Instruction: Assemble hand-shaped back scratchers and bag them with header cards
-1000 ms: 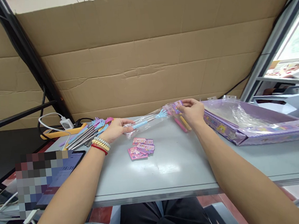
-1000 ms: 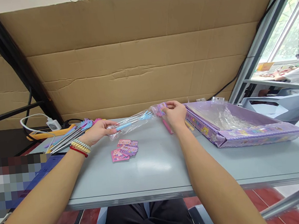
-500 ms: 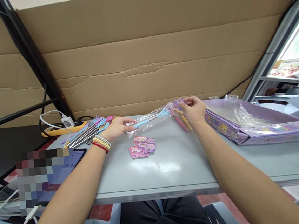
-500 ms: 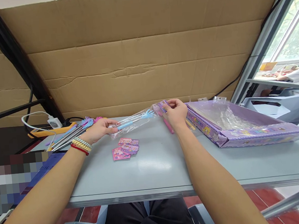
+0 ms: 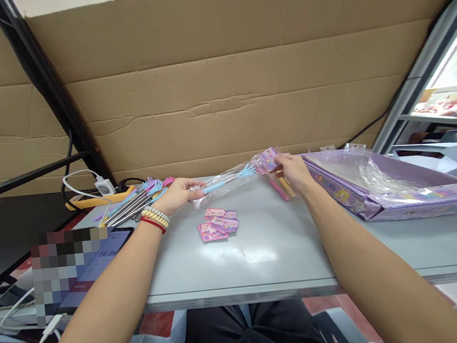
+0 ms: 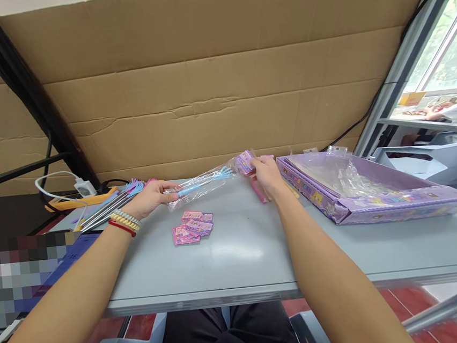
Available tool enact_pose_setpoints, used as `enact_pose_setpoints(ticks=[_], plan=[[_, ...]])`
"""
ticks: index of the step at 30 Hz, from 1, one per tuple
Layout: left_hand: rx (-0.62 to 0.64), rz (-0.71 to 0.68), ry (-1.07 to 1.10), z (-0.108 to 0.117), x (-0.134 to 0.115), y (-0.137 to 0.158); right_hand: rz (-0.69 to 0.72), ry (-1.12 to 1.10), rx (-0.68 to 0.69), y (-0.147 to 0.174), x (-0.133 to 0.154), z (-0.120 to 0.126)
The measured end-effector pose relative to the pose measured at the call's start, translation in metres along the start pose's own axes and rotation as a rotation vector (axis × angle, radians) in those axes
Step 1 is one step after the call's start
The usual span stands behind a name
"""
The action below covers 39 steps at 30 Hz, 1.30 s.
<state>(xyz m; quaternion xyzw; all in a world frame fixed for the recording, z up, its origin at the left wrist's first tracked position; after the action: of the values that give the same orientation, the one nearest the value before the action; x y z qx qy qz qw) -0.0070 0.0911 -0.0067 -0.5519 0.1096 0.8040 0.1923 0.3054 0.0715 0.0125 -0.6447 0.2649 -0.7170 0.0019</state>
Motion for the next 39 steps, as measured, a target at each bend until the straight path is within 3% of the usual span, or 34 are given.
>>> enact_pose_setpoints(ticks=[5, 17, 34, 39], plan=[[-0.021, 0.007, -0.003, 0.002, 0.000, 0.001, -0.047, 0.037, 0.121, 0.001, -0.005, -0.006], [0.000, 0.002, -0.027, -0.002, -0.001, 0.001, -0.104, -0.062, 0.136, 0.008, 0.001, -0.007], [-0.013, 0.008, -0.047, -0.001, 0.003, 0.000, -0.076, 0.091, 0.075, 0.005, -0.006, 0.002], [-0.013, 0.012, -0.020, -0.001, 0.003, 0.000, -0.064, -0.033, 0.225, 0.011, 0.001, -0.012]])
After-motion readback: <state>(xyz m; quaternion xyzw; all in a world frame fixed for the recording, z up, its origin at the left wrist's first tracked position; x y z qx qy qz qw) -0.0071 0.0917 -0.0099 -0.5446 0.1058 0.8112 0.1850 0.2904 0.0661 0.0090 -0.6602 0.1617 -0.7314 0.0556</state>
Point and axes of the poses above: each hand's wrist, its own y-axis away from the middle knuckle, its own z-axis out of the back of the hand, x = y × z, the point moved 7 cm from there along -y, towards the middle knuckle, and after that the axes turned 3 degrees about z, right-handed, at the moved point
